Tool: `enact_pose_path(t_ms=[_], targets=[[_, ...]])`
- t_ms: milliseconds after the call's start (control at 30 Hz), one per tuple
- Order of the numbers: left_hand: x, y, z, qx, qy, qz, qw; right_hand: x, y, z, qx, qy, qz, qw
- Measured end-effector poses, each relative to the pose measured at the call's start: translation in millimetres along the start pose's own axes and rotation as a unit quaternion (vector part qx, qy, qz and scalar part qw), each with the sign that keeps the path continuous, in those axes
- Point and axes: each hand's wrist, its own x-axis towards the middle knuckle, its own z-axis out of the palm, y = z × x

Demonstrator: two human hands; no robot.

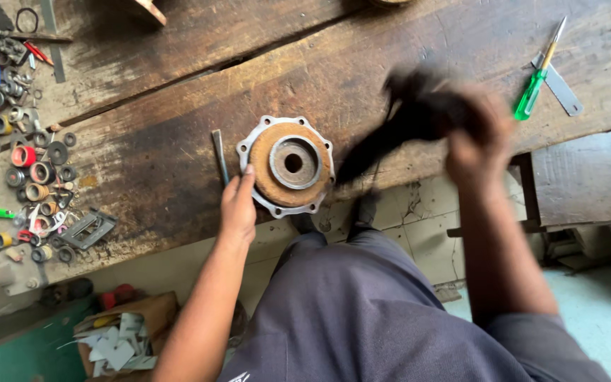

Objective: The person cleans a circular mechanical part on a wooden workbench. They use a green-handled screwdriver to scrape residue from the part's surface, then wipe it with a dark cloth. The person flips the part over and continues scraping and wiping both sides.

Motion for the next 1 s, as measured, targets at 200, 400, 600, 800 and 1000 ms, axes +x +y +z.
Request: enact_pose_path(t_ms=[200, 400, 600, 800, 1000], targets=[[-9, 8, 5, -0.013, 0.032, -0.01, 0.999, 61, 78, -68, 0.056, 0.143, -0.066, 0.986], [-16, 13, 17, -0.031, 0.071, -0.021, 0.997, 90, 89, -93, -0.251, -0.088, -0.038, 0.963], [-19, 21, 35, -0.031, 0.074, 0.026, 0.996, 39, 32, -22, -0.239, -0.269, -0.051, 0.932], [-27, 47, 53, -0.026, 0.023, 0.033, 0.999, 2, 2, 21, -0.123, -0.331, -0.04, 0.935], [-26, 62, 73, -0.014, -0.004, 0.064, 0.998, -19, 14, 30, -0.122, -0.339, -0.022, 0.932]])
